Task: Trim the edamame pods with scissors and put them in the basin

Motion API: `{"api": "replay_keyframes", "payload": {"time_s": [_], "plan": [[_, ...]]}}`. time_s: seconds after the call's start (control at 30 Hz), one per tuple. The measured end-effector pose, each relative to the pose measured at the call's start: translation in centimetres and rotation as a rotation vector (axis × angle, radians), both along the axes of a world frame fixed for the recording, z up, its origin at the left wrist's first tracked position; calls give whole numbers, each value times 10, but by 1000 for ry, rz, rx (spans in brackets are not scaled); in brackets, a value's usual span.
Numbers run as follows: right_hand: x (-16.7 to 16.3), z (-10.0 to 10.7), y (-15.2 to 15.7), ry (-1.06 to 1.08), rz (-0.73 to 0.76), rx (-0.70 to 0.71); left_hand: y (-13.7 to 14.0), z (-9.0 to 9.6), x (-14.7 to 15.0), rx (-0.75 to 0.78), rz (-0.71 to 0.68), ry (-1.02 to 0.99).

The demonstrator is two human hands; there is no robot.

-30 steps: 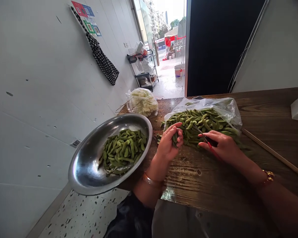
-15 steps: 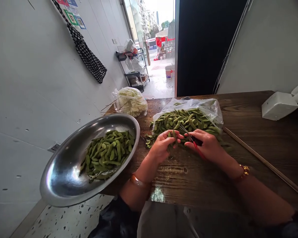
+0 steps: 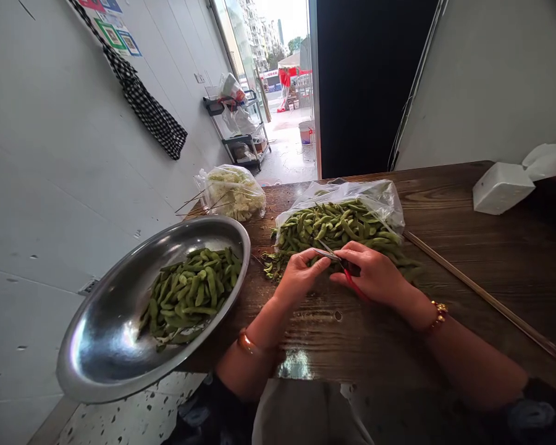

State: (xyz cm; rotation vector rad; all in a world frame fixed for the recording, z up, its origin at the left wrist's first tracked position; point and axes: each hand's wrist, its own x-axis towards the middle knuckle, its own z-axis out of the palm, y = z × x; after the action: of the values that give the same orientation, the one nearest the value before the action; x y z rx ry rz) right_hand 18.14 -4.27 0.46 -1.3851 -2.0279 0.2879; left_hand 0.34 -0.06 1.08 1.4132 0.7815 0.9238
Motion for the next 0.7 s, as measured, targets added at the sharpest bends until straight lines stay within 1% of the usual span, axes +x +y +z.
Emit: {"api": "replay_keyframes", "payload": {"time_s": [0.1,0.17,0.23,0.3,0.37,0.5,0.57,0.7], "plan": [[-1,0,0,3,6,2,-1,0,2,158,64,107],[-1,0,0,5,13,11,-2,0,3,245,108,143],[-1,0,1,5,24,23,-2,2,4,303,129,163],[-1,-1,1,9,40,31,-3,4,4,326,127,175],[-1,-2,1,20,54,32,-3,5,4,284,104,164],[-1,-5,1,37,84,13,-4,5,3,23,11,66],[0,-5,1,35,90,0,-4,4,2,-87,-3,36],[1,-2,0,27,93,-38,-2,3,-1,-208,-35,39]]}}
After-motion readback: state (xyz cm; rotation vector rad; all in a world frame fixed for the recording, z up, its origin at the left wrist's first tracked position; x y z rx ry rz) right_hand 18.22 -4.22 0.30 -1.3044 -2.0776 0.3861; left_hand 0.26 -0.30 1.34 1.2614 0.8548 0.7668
